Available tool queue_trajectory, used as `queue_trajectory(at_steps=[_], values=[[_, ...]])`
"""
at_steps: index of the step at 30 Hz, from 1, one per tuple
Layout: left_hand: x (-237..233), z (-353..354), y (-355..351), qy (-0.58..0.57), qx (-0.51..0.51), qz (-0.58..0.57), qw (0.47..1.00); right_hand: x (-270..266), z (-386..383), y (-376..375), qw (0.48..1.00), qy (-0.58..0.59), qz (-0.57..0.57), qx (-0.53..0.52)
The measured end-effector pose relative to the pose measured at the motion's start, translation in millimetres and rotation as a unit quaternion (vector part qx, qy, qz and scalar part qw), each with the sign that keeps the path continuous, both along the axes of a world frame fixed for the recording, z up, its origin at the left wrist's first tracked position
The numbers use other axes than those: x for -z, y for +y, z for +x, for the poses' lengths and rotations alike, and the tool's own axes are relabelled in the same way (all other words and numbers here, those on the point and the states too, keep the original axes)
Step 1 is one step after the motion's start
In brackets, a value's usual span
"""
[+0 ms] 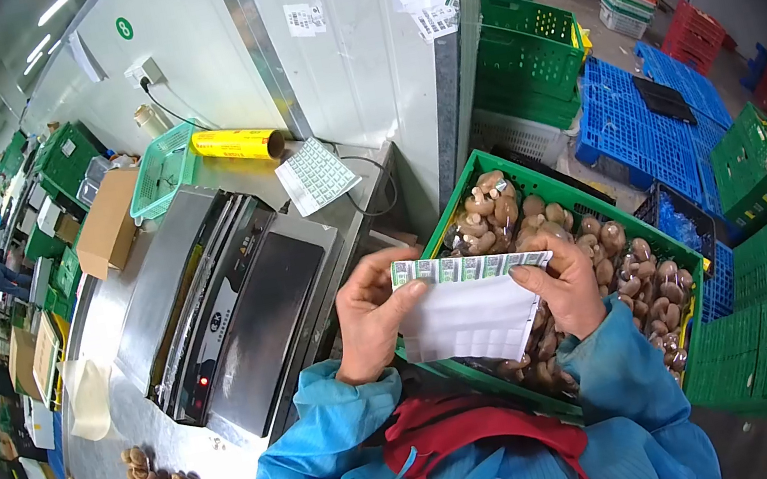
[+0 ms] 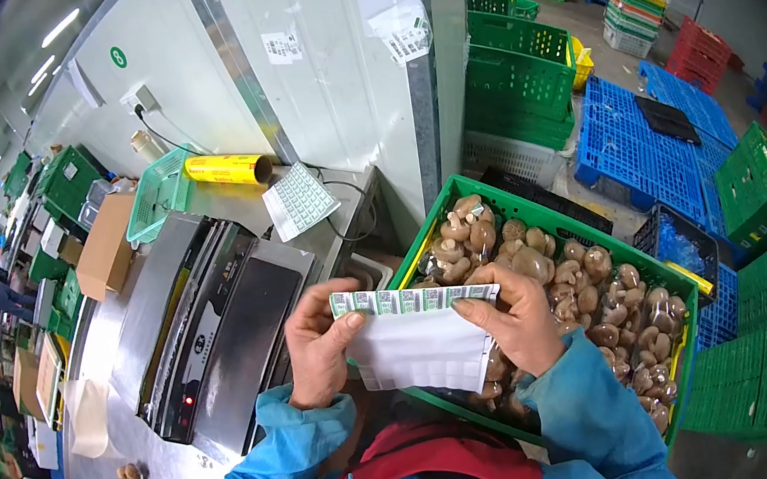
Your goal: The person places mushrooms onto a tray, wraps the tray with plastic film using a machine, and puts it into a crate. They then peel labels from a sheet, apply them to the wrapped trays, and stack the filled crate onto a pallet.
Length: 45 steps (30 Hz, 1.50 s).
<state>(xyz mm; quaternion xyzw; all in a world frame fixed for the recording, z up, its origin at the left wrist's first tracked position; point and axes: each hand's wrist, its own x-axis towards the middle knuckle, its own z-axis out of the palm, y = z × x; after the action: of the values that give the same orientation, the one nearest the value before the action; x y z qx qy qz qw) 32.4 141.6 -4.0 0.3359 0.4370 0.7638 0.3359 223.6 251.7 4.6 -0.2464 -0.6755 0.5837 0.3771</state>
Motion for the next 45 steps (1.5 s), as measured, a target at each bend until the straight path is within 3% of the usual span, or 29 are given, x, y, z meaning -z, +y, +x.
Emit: queue_trajectory(at_steps=[2,12,17,21,28,30,33,35,40,42,45], values=[[12,-4,0,-0.057,0.08,-0.055,0.994,-1,1,0,1.0,-0.006,-0.028,-0.003],[5,-5,-4,0.091,0.018,-0.058,0.994,4,-1,-1,0.999,-0.025,-0.031,-0.003],[8,0,-2,0.097,0.015,-0.058,0.994,13,-1,4,0.999,-0.003,0.021,0.026],[10,-3,-2,0.109,0.025,-0.063,0.992,12,5,3,1.0,-0.01,-0.013,0.007],[13,1,4,0.096,0.062,-0.052,0.992,12,9,4,0.998,0.023,-0.05,0.018],[11,11,6,-0.013,0.106,-0.054,0.993,13,13,6,0.997,0.035,-0.058,0.02],[20,14,7,-0.008,0.103,-0.068,0.992,17,25,13,0.998,-0.004,-0.048,0.026],[22,11,9,0.017,0.096,-0.083,0.992,6,31,20,0.993,-0.116,0.0,-0.01],[18,16,17,0.072,0.138,-0.135,0.979,-46,1,32,0.99,-0.085,0.105,-0.051],[18,22,21,0.113,0.162,-0.147,0.969,-53,-14,31,0.945,-0.194,0.227,-0.138],[12,28,23,0.119,0.163,-0.148,0.968,-49,-29,27,0.923,-0.19,0.301,-0.143]])
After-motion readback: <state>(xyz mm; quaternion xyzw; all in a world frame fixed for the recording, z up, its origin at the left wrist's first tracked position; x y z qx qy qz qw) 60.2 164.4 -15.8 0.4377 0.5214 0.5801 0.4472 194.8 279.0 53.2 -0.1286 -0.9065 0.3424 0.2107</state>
